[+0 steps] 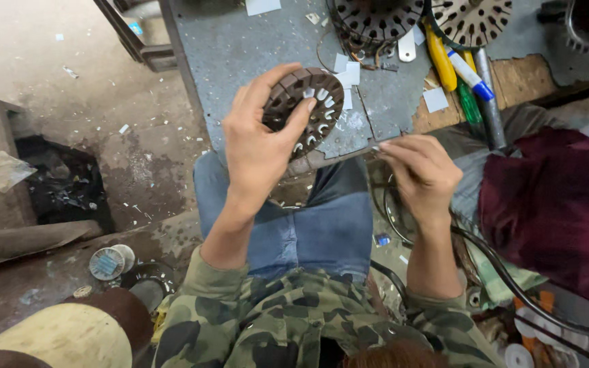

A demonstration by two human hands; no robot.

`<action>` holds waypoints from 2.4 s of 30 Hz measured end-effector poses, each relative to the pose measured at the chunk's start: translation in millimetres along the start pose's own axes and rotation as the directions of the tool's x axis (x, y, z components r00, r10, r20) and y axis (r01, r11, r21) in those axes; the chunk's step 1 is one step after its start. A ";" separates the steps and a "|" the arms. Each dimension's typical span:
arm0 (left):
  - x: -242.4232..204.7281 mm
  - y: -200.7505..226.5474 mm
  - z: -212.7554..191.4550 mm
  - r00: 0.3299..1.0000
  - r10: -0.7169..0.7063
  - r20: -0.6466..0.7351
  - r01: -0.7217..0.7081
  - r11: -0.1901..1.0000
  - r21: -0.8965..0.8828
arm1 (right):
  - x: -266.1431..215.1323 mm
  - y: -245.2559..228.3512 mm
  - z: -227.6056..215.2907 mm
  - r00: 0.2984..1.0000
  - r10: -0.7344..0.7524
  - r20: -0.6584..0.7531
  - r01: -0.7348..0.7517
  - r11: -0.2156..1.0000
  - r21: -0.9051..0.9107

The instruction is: The person inserts small white rectangular pieces into the slots of a circular motor stator. They repeatedly pick up pieces from the table and place them into the slots, occasionally rotating the stator to access different positions.

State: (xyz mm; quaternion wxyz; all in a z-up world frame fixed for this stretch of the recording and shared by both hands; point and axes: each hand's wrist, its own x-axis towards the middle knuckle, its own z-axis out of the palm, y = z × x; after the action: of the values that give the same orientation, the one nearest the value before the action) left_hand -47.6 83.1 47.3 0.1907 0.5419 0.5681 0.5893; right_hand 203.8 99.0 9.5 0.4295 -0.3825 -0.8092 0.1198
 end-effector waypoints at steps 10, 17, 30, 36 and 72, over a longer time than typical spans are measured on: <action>-43.6 17.1 -6.5 0.874 0.432 -0.220 -0.351 0.877 0.327 | -21.2 -13.8 26.6 0.890 0.455 -0.036 -0.349 0.728 0.590; -86.9 6.7 3.1 0.998 0.053 0.041 -0.047 0.990 -0.136 | -17.2 -39.4 34.3 0.982 0.183 0.037 -0.179 0.866 0.468; -112.0 -19.3 -0.3 0.988 -0.003 0.155 0.045 0.963 -0.265 | -7.9 -45.7 45.0 0.964 0.165 0.209 -0.257 0.783 0.567; -104.0 -30.5 -16.2 0.819 -0.336 0.466 0.574 0.481 -0.662 | 10.0 -55.4 22.9 0.935 -0.276 0.224 0.204 0.932 0.300; -79.8 -9.2 14.9 0.933 0.166 -0.320 -0.199 0.977 -0.075 | 17.7 -82.0 94.2 0.920 0.339 -0.194 -0.169 0.793 0.585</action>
State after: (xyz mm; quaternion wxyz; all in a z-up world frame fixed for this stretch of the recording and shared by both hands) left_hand -11.4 25.5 2.1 0.0714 0.4816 0.5062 0.7119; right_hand 81.4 68.7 6.3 0.6153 -0.3602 -0.6074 0.3503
